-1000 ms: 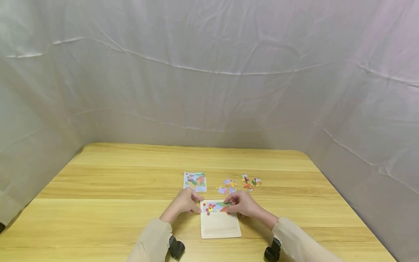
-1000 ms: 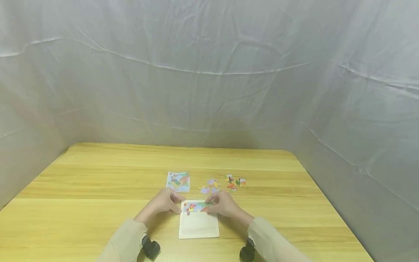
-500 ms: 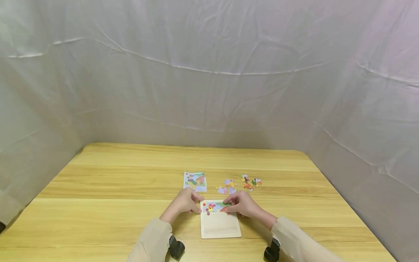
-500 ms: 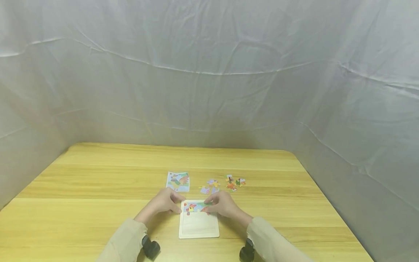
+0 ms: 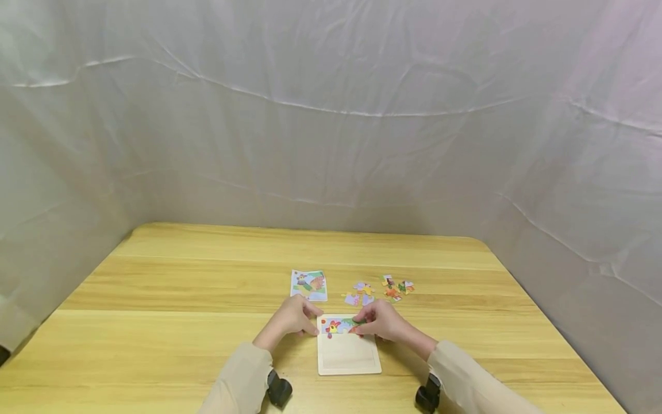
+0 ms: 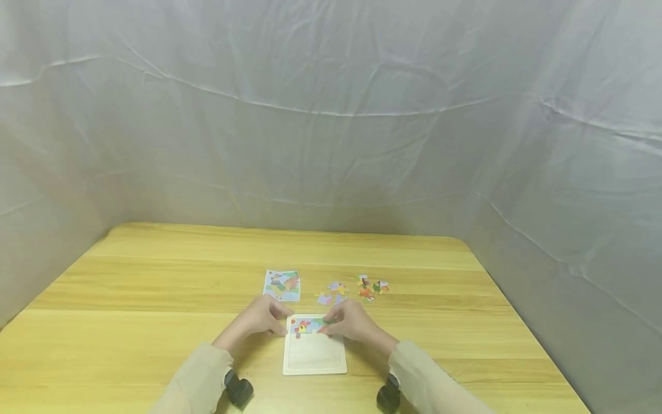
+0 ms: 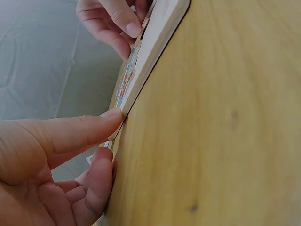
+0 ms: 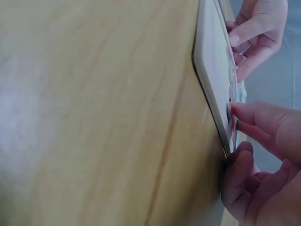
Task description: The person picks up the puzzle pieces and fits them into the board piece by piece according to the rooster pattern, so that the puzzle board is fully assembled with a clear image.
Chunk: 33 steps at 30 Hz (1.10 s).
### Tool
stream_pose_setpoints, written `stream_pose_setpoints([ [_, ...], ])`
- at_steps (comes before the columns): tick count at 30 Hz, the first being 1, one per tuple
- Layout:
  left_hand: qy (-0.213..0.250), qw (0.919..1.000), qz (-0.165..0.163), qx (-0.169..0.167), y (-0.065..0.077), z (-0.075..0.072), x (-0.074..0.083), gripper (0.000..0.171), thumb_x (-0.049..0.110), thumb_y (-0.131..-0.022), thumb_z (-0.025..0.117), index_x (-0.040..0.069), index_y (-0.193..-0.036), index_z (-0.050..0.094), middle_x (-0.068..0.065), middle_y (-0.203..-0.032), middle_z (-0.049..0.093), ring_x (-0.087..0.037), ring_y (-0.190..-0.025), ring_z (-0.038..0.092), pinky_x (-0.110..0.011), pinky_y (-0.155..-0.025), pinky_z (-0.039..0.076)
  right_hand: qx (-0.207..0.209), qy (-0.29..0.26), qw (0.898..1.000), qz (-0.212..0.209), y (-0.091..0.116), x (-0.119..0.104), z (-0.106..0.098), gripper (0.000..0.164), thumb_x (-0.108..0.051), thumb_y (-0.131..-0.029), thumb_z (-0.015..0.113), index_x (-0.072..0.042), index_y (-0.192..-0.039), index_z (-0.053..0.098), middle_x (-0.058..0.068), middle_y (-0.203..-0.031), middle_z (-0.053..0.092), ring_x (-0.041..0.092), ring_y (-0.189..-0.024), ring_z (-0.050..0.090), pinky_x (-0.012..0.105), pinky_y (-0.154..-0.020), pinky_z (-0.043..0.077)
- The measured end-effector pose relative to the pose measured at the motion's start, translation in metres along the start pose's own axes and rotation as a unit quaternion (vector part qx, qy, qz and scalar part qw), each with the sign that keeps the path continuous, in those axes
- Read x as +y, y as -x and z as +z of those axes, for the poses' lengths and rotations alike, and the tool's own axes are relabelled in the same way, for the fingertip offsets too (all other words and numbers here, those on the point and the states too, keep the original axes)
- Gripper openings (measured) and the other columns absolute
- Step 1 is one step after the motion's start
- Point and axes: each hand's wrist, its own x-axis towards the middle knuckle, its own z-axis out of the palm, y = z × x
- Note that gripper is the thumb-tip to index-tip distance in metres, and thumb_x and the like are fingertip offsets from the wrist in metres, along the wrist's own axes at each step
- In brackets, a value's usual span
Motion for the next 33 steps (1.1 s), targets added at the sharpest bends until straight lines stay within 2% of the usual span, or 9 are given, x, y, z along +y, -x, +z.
stream_pose_setpoints([
  [5, 0.000, 1.0000, 0.001, -0.001, -0.0007, 0.0002, 0.0002, 0.033, -0.008, -0.062, 0.075, -0.002, -0.094, 0.068, -0.005, -0.070, 0.048, -0.009, -0.046, 0.039, -0.022, -0.043, 0.045, -0.009, -0.004, 1.000, -0.005, 0.0009, 0.0005, -0.0020, 0.016, -0.007, -0.074, 0.071, 0.001, -0.088, 0.069, -0.002, -0.059, 0.051, 0.006, -0.046, 0.035, 0.016, -0.039, 0.030],
  [12, -0.001, 1.0000, 0.004, 0.000, -0.0009, -0.0003, 0.0003, 0.033, -0.008, -0.062, 0.074, -0.002, -0.094, 0.068, -0.004, -0.067, 0.045, -0.008, -0.045, 0.038, -0.022, -0.042, 0.044, 0.008, -0.004, 1.000, -0.003, 0.0004, 0.0018, 0.0005, 0.016, -0.009, -0.072, 0.073, 0.000, -0.085, 0.069, -0.002, -0.056, 0.050, 0.006, -0.047, 0.036, 0.016, -0.040, 0.029],
  [20, -0.001, 1.0000, 0.004, -0.001, -0.0009, -0.0005, 0.0004, 0.033, -0.008, -0.063, 0.074, -0.002, -0.095, 0.068, -0.003, -0.065, 0.044, -0.008, -0.044, 0.038, -0.022, -0.042, 0.044, 0.003, 0.026, 1.000, -0.012, 0.0009, 0.0005, -0.0020, 0.017, -0.011, -0.072, 0.073, -0.002, -0.086, 0.069, -0.003, -0.057, 0.049, 0.005, -0.048, 0.036, 0.017, -0.042, 0.033],
  [27, -0.001, 1.0000, 0.002, -0.001, -0.0005, -0.0001, -0.0006, 0.033, -0.008, -0.062, 0.075, -0.001, -0.094, 0.068, -0.003, -0.064, 0.045, -0.008, -0.044, 0.038, -0.022, -0.042, 0.045, -0.039, -0.047, 0.998, -0.003, 0.0025, 0.0052, -0.0076, 0.023, -0.006, -0.075, 0.070, 0.003, -0.096, 0.067, 0.003, -0.058, 0.051, 0.008, -0.043, 0.037, 0.017, -0.039, 0.034],
  [33, -0.006, 1.0000, 0.002, 0.000, -0.0009, -0.0004, -0.0003, 0.033, -0.007, -0.063, 0.075, -0.001, -0.094, 0.068, -0.003, -0.063, 0.044, -0.008, -0.043, 0.038, -0.021, -0.042, 0.044, -0.037, -0.053, 0.998, 0.003, 0.0022, 0.0096, -0.0073, 0.022, -0.003, -0.078, 0.066, 0.002, -0.100, 0.066, 0.002, -0.056, 0.051, 0.010, -0.042, 0.040, 0.018, -0.038, 0.036],
])
